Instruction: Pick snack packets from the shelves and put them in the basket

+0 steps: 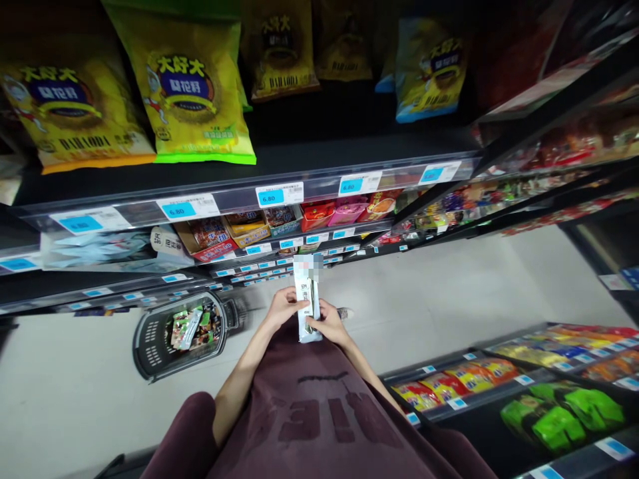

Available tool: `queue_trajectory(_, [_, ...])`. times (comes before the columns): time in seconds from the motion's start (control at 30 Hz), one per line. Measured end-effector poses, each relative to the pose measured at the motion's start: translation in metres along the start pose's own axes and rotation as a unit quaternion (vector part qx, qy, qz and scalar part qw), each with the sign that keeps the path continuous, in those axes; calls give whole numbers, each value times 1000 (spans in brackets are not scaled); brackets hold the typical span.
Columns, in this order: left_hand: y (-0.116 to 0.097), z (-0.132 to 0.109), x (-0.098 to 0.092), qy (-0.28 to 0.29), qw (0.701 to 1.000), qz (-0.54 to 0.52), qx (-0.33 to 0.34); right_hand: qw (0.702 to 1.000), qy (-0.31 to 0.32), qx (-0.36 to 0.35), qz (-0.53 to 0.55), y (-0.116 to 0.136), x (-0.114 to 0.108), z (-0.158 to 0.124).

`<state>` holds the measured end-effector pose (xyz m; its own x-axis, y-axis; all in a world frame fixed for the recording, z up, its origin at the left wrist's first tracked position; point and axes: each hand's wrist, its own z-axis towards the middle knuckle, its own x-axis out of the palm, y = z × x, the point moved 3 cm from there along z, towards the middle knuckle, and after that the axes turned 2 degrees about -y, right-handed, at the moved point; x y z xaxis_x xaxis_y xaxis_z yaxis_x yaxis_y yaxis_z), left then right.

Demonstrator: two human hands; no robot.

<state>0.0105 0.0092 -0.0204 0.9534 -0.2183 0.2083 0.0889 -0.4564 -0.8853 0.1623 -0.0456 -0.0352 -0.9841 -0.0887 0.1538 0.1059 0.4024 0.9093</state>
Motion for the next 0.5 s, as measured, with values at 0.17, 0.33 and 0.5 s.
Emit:
queue_trajectory(0.17, [-11,10,2,-56,997,-18,51,1000,4,4,2,0,1,-1])
queue_trajectory(0.33, [-21,31,5,-110,990,-49,76,1000,0,1,3,1,2,-1])
queue_trajectory(0.5, [-19,39,8,-115,989,-65,63,1000,-3,-25,-14,3,0,0])
